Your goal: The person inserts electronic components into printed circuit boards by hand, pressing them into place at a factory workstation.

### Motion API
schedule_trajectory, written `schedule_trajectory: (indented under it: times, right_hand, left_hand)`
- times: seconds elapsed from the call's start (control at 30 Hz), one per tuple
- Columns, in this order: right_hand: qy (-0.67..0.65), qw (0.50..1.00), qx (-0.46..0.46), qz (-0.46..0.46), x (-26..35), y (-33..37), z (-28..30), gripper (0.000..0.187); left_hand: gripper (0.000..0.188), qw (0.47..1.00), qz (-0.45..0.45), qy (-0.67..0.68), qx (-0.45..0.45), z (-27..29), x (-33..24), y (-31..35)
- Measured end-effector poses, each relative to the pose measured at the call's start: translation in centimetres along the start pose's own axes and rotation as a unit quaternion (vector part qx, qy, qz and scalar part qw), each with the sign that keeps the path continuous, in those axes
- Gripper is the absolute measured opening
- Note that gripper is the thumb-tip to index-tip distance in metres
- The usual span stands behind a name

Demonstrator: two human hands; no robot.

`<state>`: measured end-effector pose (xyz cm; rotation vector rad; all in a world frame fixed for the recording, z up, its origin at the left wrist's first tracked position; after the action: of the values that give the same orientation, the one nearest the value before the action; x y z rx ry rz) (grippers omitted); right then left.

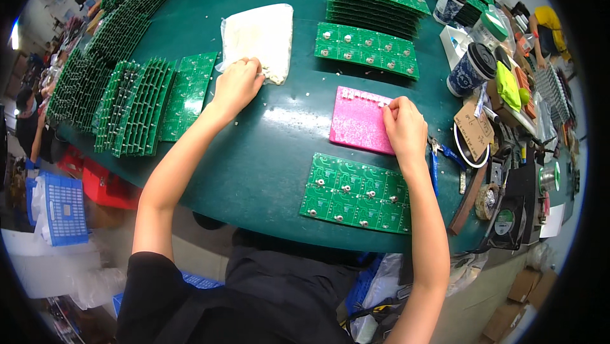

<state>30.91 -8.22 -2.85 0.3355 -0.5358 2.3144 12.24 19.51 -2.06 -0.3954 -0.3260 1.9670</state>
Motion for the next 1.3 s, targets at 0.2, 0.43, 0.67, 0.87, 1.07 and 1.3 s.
schedule_trajectory:
  times: [0.2,0.43,0.67,0.87,1.07,1.3]
  right_hand:
    - [-0.237,0.971,0.013,-0.031,0.8,2.8,3.1,0.011]
    - [-0.550,0.829,0.066,-0.073,6.4,13.0,6.6,0.014]
    - [-0.381,0.918,-0.043,0.098,9.2,15.8,9.8,0.022]
    - [-0.355,0.929,-0.035,0.099,8.9,16.3,9.6,0.022]
    - [-0.331,0.936,-0.032,0.118,8.9,16.4,10.0,0.022]
    - [-0.326,0.942,-0.004,0.079,8.8,16.8,9.5,0.024]
  left_hand:
    - [0.014,1.000,0.017,0.001,0.002,0.7,-0.1,0.2]
    - [0.012,0.659,0.101,0.685,0.294,2.3,-11.1,7.6]
    - [0.015,0.405,0.138,0.794,0.432,2.5,-20.6,13.3]
    - [0.016,0.377,0.137,0.797,0.452,2.5,-22.0,13.9]
    - [0.015,0.398,0.147,0.780,0.460,2.2,-22.1,13.9]
    - [0.015,0.416,0.122,0.775,0.459,2.0,-22.7,14.1]
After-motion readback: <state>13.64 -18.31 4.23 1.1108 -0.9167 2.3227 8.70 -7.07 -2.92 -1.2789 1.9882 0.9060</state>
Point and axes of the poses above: each hand's wrist, its own y-axis away from the middle knuckle, its own z-axis out of the back of the hand, x = y × z, the point moved 9 cm from there along -y, towards the middle knuckle, and after that the axes turned 4 degrees about x, right-handed, at the moved point
